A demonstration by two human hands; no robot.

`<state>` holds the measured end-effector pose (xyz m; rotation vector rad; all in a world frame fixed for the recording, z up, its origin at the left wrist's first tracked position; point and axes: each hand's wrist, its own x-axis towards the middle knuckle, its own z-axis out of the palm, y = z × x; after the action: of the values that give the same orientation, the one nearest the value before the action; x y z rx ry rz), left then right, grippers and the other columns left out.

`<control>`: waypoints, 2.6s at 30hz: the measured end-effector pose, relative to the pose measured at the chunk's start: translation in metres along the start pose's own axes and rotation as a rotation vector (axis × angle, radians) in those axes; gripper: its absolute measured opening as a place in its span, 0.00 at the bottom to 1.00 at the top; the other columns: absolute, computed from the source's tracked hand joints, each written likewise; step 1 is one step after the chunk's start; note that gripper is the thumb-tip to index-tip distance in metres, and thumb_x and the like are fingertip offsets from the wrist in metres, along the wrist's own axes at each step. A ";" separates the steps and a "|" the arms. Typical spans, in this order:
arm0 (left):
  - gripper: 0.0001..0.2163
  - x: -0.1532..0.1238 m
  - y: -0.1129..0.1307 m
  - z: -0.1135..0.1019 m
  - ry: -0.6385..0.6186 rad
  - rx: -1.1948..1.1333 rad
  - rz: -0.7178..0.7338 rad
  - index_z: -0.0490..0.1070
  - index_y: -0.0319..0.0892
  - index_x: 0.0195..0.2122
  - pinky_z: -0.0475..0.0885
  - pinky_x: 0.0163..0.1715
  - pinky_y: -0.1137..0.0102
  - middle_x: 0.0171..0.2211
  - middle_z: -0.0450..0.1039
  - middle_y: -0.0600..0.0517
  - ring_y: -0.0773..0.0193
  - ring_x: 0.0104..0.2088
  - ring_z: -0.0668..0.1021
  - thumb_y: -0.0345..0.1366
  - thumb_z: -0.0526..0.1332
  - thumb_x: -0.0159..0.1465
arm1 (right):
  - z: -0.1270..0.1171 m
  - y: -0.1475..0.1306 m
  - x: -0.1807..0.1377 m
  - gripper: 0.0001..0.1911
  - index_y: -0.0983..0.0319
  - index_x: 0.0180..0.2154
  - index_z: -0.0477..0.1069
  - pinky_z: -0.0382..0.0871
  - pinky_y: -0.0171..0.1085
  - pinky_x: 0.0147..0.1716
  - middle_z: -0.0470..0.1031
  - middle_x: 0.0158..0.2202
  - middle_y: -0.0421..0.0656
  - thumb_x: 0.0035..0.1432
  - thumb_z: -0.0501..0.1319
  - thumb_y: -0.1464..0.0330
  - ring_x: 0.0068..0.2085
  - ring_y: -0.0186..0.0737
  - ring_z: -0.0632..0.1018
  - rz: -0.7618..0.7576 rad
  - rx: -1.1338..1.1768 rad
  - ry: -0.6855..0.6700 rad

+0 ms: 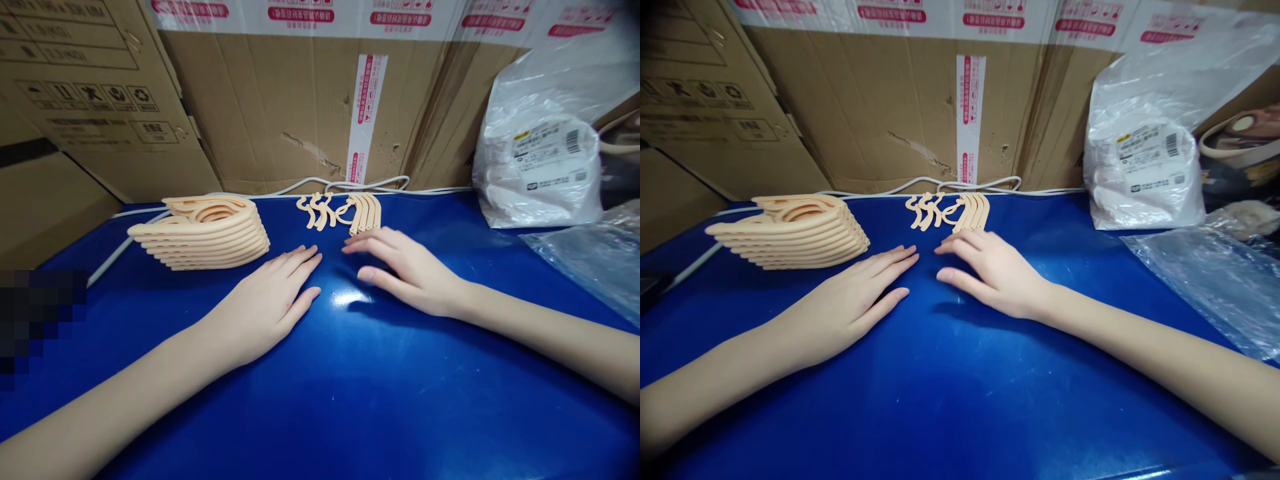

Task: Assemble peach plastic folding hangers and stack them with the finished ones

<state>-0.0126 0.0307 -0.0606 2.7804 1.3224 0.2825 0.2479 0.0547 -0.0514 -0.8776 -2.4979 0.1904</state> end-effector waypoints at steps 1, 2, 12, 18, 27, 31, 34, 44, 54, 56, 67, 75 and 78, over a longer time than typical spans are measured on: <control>0.26 0.000 0.000 0.000 -0.003 0.004 -0.001 0.59 0.35 0.68 0.59 0.67 0.51 0.69 0.58 0.42 0.50 0.69 0.62 0.45 0.45 0.75 | -0.001 0.001 0.001 0.18 0.62 0.52 0.71 0.67 0.47 0.56 0.76 0.54 0.51 0.72 0.52 0.59 0.56 0.48 0.75 0.040 -0.026 0.064; 0.26 0.001 0.000 -0.001 -0.007 0.005 0.000 0.59 0.35 0.68 0.60 0.67 0.51 0.69 0.58 0.42 0.50 0.69 0.62 0.45 0.45 0.75 | -0.003 0.004 0.001 0.17 0.63 0.50 0.71 0.67 0.48 0.55 0.77 0.52 0.50 0.71 0.52 0.60 0.54 0.49 0.75 0.086 -0.070 0.116; 0.26 0.000 0.000 -0.001 -0.015 -0.008 -0.002 0.59 0.36 0.68 0.59 0.68 0.51 0.69 0.58 0.44 0.51 0.69 0.62 0.45 0.45 0.75 | 0.004 0.028 0.003 0.17 0.64 0.53 0.68 0.67 0.53 0.51 0.76 0.54 0.54 0.70 0.51 0.62 0.54 0.58 0.75 0.233 -0.405 0.027; 0.26 -0.001 -0.001 -0.001 -0.018 -0.022 -0.012 0.59 0.36 0.68 0.59 0.68 0.51 0.70 0.57 0.43 0.51 0.69 0.61 0.44 0.46 0.75 | 0.000 0.023 0.005 0.20 0.66 0.53 0.70 0.67 0.52 0.50 0.78 0.49 0.54 0.71 0.50 0.61 0.49 0.57 0.76 0.230 -0.568 0.011; 0.26 0.000 0.000 -0.002 -0.020 -0.025 -0.012 0.58 0.36 0.69 0.59 0.68 0.50 0.70 0.57 0.43 0.51 0.69 0.61 0.45 0.46 0.75 | -0.014 0.041 0.003 0.24 0.67 0.47 0.74 0.70 0.47 0.41 0.76 0.46 0.56 0.71 0.48 0.57 0.43 0.54 0.78 0.331 -0.802 -0.103; 0.26 0.000 0.000 -0.002 -0.020 -0.026 -0.014 0.59 0.36 0.68 0.59 0.68 0.51 0.69 0.58 0.43 0.51 0.69 0.61 0.45 0.46 0.75 | -0.018 0.046 0.002 0.24 0.67 0.52 0.72 0.70 0.45 0.37 0.73 0.53 0.59 0.70 0.52 0.56 0.44 0.55 0.78 0.346 -0.806 -0.046; 0.26 -0.001 -0.001 -0.001 -0.014 -0.034 -0.009 0.59 0.36 0.68 0.59 0.68 0.51 0.69 0.58 0.43 0.51 0.69 0.61 0.45 0.46 0.75 | -0.020 0.047 0.002 0.22 0.63 0.54 0.72 0.68 0.43 0.35 0.75 0.51 0.55 0.71 0.50 0.57 0.42 0.52 0.79 0.343 -0.777 -0.067; 0.24 -0.003 -0.001 -0.002 0.038 -0.070 0.008 0.62 0.36 0.66 0.60 0.67 0.49 0.68 0.61 0.41 0.50 0.69 0.62 0.43 0.47 0.75 | -0.028 0.018 0.007 0.18 0.64 0.41 0.76 0.50 0.40 0.23 0.80 0.31 0.53 0.66 0.51 0.63 0.26 0.49 0.77 0.590 -0.856 -0.240; 0.21 -0.005 0.005 -0.006 0.112 -0.094 0.104 0.63 0.38 0.65 0.62 0.67 0.52 0.67 0.61 0.41 0.52 0.67 0.64 0.39 0.50 0.74 | -0.022 -0.025 -0.009 0.17 0.63 0.36 0.77 0.42 0.42 0.20 0.78 0.22 0.51 0.62 0.51 0.64 0.23 0.51 0.78 0.427 -0.877 -0.443; 0.20 -0.005 0.007 -0.008 0.136 -0.131 0.118 0.62 0.40 0.65 0.62 0.67 0.54 0.67 0.62 0.43 0.54 0.67 0.64 0.38 0.51 0.74 | -0.020 -0.036 -0.012 0.15 0.62 0.35 0.76 0.41 0.42 0.20 0.78 0.22 0.50 0.61 0.51 0.64 0.21 0.50 0.77 0.369 -0.822 -0.443; 0.13 -0.002 0.001 -0.008 0.149 -0.234 0.130 0.70 0.40 0.54 0.70 0.50 0.59 0.49 0.74 0.47 0.55 0.50 0.74 0.37 0.55 0.72 | -0.020 -0.048 -0.002 0.04 0.60 0.31 0.65 0.57 0.37 0.29 0.72 0.29 0.42 0.58 0.54 0.72 0.28 0.37 0.71 -0.073 -0.261 -0.452; 0.08 -0.002 0.002 -0.007 0.149 -0.220 0.087 0.73 0.44 0.47 0.67 0.43 0.62 0.42 0.74 0.52 0.58 0.43 0.73 0.38 0.58 0.71 | -0.021 -0.028 0.002 0.11 0.63 0.43 0.67 0.61 0.39 0.35 0.74 0.34 0.43 0.57 0.56 0.70 0.33 0.42 0.73 -0.043 -0.221 -0.435; 0.07 -0.002 0.003 -0.008 0.147 -0.231 0.078 0.74 0.44 0.46 0.66 0.42 0.63 0.41 0.74 0.52 0.58 0.42 0.73 0.37 0.59 0.70 | -0.019 -0.021 0.002 0.13 0.63 0.45 0.68 0.62 0.39 0.37 0.75 0.35 0.43 0.57 0.58 0.70 0.34 0.42 0.74 -0.063 -0.203 -0.414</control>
<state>-0.0128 0.0265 -0.0527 2.6621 1.1268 0.6127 0.2442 0.0390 -0.0279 -0.9125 -2.9683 0.1054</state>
